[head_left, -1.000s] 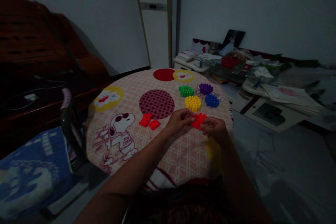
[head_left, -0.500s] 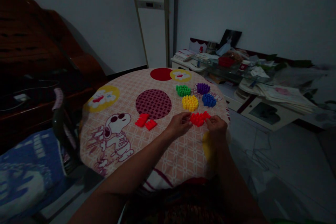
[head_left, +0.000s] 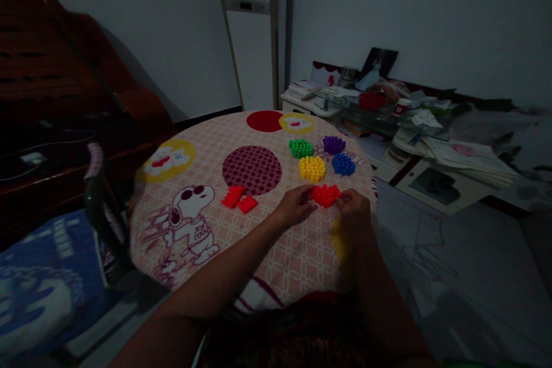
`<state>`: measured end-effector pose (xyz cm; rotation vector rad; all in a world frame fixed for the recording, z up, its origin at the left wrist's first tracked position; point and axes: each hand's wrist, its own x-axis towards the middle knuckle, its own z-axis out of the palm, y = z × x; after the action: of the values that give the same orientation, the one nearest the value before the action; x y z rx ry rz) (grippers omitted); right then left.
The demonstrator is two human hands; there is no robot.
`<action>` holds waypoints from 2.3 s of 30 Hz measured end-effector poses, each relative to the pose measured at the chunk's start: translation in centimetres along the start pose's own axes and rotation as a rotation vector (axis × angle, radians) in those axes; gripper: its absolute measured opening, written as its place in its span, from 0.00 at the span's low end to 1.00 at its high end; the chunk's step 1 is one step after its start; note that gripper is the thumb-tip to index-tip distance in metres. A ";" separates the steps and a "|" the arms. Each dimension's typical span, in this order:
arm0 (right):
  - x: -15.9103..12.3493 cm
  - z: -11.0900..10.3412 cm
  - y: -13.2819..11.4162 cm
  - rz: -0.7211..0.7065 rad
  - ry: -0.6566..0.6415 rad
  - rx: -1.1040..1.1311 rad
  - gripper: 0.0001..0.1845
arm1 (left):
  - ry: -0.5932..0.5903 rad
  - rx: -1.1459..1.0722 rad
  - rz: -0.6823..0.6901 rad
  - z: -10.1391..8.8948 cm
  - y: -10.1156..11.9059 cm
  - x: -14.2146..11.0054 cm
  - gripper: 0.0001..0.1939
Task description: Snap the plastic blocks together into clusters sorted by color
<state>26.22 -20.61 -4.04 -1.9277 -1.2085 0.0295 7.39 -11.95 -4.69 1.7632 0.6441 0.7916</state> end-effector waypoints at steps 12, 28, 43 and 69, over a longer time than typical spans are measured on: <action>-0.1 -0.7 0.4 0.151 0.014 0.206 0.15 | -0.014 0.023 0.003 -0.1 -0.1 0.1 0.31; 0.9 -0.3 1.6 0.114 -0.141 0.310 0.17 | -0.018 0.021 0.031 0.0 -0.6 0.2 0.31; 1.0 -0.7 1.2 0.165 -0.211 0.396 0.21 | 0.039 0.081 0.004 -1.3 0.3 0.3 0.31; 0.2 -3.0 -1.0 0.275 0.003 0.492 0.25 | 0.321 0.681 -0.281 -17.7 3.0 -3.3 0.10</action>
<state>26.86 -22.19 -1.41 -1.6349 -0.8273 0.4292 -8.20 -4.80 1.52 2.0880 1.4770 0.7062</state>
